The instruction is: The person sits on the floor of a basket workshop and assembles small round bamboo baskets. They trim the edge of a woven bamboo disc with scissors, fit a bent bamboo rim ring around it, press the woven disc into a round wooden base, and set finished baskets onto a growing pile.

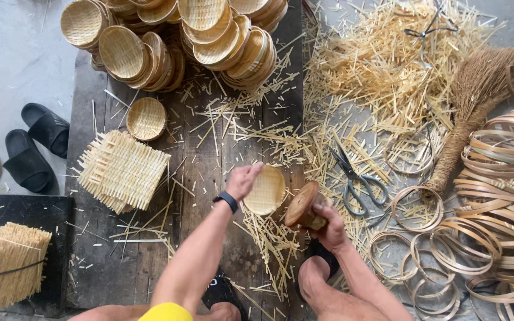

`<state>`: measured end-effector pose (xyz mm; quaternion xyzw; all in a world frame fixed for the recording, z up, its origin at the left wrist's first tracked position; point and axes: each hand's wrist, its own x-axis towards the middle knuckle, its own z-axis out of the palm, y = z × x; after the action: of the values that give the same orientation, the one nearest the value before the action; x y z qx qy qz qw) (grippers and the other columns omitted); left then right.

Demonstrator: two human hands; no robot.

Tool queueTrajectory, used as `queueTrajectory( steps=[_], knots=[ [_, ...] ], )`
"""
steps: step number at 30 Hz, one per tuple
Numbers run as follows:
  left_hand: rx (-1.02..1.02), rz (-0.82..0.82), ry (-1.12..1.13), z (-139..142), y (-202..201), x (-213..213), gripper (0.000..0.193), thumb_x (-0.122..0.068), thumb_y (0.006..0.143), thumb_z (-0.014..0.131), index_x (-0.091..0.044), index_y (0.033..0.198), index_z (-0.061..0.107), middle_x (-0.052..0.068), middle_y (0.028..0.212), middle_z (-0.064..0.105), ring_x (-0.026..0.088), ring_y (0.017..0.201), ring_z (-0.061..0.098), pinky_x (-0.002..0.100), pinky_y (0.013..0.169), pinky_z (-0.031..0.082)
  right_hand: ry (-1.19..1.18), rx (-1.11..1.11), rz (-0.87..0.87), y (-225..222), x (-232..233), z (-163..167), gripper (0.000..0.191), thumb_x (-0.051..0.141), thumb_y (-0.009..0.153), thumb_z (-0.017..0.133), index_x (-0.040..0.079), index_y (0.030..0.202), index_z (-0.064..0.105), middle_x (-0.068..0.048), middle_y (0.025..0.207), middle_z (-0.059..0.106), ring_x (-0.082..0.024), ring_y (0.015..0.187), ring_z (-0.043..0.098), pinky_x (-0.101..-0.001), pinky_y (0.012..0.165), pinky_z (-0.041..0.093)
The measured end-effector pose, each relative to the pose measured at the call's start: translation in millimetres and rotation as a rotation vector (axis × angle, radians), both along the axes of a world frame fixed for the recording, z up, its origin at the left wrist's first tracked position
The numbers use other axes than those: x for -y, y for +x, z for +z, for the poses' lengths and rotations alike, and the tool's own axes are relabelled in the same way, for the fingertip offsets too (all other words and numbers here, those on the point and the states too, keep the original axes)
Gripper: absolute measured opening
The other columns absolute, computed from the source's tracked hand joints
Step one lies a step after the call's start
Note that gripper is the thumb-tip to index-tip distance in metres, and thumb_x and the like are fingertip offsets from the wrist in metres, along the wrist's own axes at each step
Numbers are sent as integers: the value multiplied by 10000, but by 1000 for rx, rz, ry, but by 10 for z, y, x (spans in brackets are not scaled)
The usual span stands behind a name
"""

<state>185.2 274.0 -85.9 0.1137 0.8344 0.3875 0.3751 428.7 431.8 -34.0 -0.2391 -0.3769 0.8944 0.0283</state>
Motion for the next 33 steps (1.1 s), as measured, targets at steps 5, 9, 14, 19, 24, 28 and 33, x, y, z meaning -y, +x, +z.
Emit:
queueTrajectory(
  steps=[5, 9, 14, 19, 24, 28, 33],
  knots=[
    [115, 518, 478, 612, -862, -204, 688, -603, 956, 489, -2, 1240, 665, 192, 1191, 746, 275, 1059, 737, 434, 940, 597, -55, 155, -118, 50, -121, -140, 515, 347, 863, 540, 72, 1298, 532, -113, 1073, 688, -229, 924, 703, -403, 638, 635],
    [442, 744, 1128, 1108, -1191, -294, 651, -466, 1022, 526, 28, 1432, 417, 228, 1335, 659, 296, 1096, 736, 456, 997, 605, -114, 195, -129, 42, -82, -290, 541, 388, 898, 515, 27, 1299, 560, -128, 1090, 704, -247, 930, 709, -421, 695, 624],
    [356, 379, 446, 835, -358, -310, 555, -486, 979, 531, -3, 1235, 627, 173, 1104, 784, 240, 826, 751, 349, 657, 590, -45, 84, -19, -57, 13, -269, 481, 326, 920, 548, 30, 1300, 552, -166, 1093, 690, -294, 916, 686, -454, 711, 576],
    [707, 406, 114, 137, 750, -66, 542, -501, 1000, 511, -27, 1203, 679, 100, 1085, 745, 191, 885, 696, 365, 817, 580, 44, 93, 39, -217, 23, -272, 541, 370, 922, 517, 66, 1369, 559, -119, 1245, 670, -241, 1156, 616, -442, 1020, 473],
    [213, 474, 428, -124, 723, 121, 384, -221, 900, 766, -7, 1213, 703, 112, 1072, 751, 174, 923, 676, 334, 855, 561, 503, 246, 136, -378, -5, -556, 494, 378, 1036, 564, 30, 1385, 587, -84, 1289, 700, -149, 1205, 625, -336, 1077, 433],
    [-66, 245, 196, -17, 292, 446, 412, -228, 841, 784, -76, 1217, 713, 86, 1091, 745, 196, 953, 717, 325, 870, 587, 464, 372, 117, -459, 148, -799, 403, 232, 936, 696, 0, 1266, 694, -74, 989, 718, -138, 810, 656, -329, 655, 570],
    [-934, 22, -420, 336, -715, 1401, 732, -73, 751, 736, -54, 1431, 466, 214, 1413, 507, 397, 1324, 490, 490, 1130, 447, 341, 384, 57, -433, 215, -890, 384, 239, 951, 688, -26, 1230, 685, -76, 937, 732, -153, 722, 671, -291, 630, 579]
  ],
)
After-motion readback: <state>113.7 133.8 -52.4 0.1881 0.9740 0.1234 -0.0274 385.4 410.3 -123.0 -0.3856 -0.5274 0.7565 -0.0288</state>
